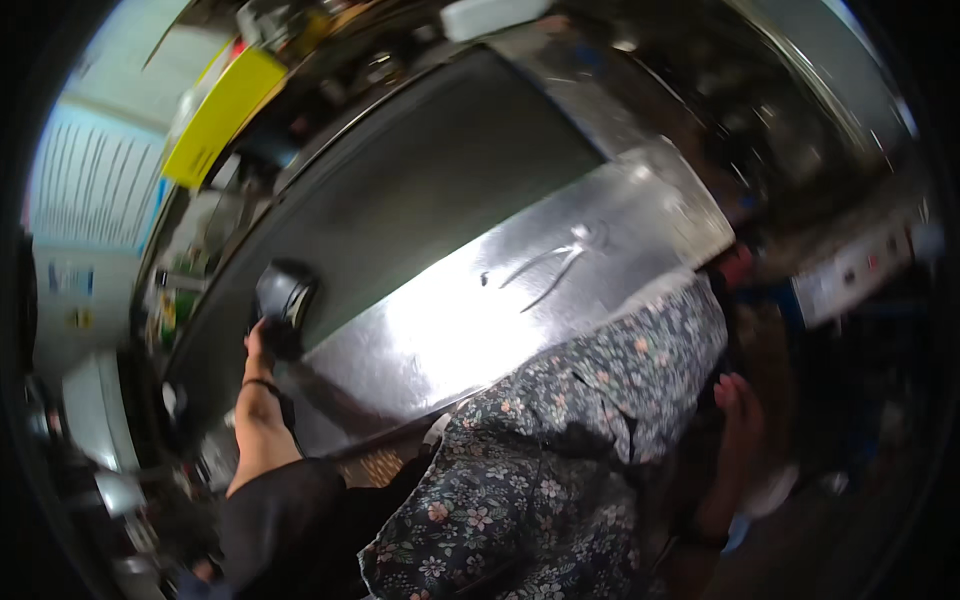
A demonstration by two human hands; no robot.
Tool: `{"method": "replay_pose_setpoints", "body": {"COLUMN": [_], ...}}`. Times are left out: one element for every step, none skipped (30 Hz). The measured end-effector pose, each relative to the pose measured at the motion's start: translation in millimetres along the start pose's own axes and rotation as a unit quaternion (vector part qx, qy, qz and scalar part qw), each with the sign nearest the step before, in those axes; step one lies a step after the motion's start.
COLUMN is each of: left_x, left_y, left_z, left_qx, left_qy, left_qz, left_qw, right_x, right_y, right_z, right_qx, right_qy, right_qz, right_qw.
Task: Assembling and finishing leather shoes on a factory line.
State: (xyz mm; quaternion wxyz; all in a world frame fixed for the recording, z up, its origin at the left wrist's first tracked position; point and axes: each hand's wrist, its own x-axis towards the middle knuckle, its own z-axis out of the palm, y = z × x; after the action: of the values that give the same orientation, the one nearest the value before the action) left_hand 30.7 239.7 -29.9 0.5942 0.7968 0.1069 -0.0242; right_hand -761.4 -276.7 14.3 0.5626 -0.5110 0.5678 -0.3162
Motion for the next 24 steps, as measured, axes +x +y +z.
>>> {"method": "replay_pose_setpoints", "body": {"left_x": [-2,-4,-6,-4,0,-11,-3,1,-1,-55,-116,-82,-99,-86,-63,-52,-69,-71,-83,-86,-88,-100,-111,-126], "left_y": [-2,0,1,-4,-2,0,12,16,29,19,61,64,60,53,43,31,15,6,0,6,14,21,33,44], "left_z": [24,43,77,74,94,126,115,90,105,153,209,167,168,158,142,131,151,154,167,171,168,173,177,170], "left_qx": [-0.058,-0.076,-0.091,-0.126,-0.151,-0.113,-0.151,0.178,0.472,0.453,0.309,0.494,0.537,0.361,0.130,0.054,0.079,0.155,0.227,0.222,0.185,0.146,0.145,0.038], "left_qy": [-0.017,0.008,0.030,0.069,0.098,0.148,0.037,-0.064,-0.171,-0.221,-0.068,0.126,0.211,0.021,-0.177,-0.237,-0.201,-0.111,-0.027,-0.030,-0.106,-0.187,-0.196,-0.262], "left_qz": [-0.068,-0.110,-0.152,-0.191,-0.230,-0.209,-0.228,0.037,0.308,0.313,0.320,0.527,0.527,0.359,0.149,-0.099,-0.008,0.063,0.128,0.134,0.067,-0.004,0.005,-0.067], "left_qw": [0.996,0.991,0.984,0.971,0.956,0.960,0.961,0.981,0.808,0.805,0.893,0.680,0.624,0.860,0.964,0.965,0.976,0.980,0.965,0.965,0.975,0.971,0.970,0.962], "right_x": [-26,-44,-54,-51,-50,-49,-44,-38,-39,-52,-63,-53,-50,-45,-41,-41,-45,-46,-51,-54,-55,-57,-59,-55], "right_y": [0,-3,22,33,44,52,56,53,49,35,14,11,11,13,18,20,24,28,32,34,34,30,27,25], "right_z": [-3,-2,-17,-17,-17,-15,-12,-6,-3,-1,-2,3,7,10,16,23,26,32,36,38,36,32,28,25], "right_qx": [0.040,0.049,0.079,0.105,0.133,0.141,0.162,0.164,0.168,0.133,0.099,0.113,0.116,0.120,0.130,0.142,0.136,0.141,0.141,0.147,0.152,0.140,0.132,0.138], "right_qy": [0.041,0.077,0.090,0.070,0.063,0.058,0.039,0.028,0.039,0.076,0.099,0.060,0.051,0.029,0.008,-0.009,-0.013,-0.022,-0.023,-0.025,-0.022,-0.030,-0.036,-0.037], "right_qz": [0.018,0.036,0.038,0.047,0.059,0.051,0.046,0.041,0.041,0.034,0.033,0.008,-0.004,-0.024,-0.041,-0.046,-0.066,-0.065,-0.064,-0.049,-0.055,-0.053,-0.050,-0.068], "right_qw": [0.998,0.995,0.992,0.991,0.987,0.987,0.985,0.985,0.984,0.988,0.990,0.992,0.992,0.992,0.991,0.989,0.988,0.988,0.988,0.988,0.987,0.988,0.989,0.987]}}
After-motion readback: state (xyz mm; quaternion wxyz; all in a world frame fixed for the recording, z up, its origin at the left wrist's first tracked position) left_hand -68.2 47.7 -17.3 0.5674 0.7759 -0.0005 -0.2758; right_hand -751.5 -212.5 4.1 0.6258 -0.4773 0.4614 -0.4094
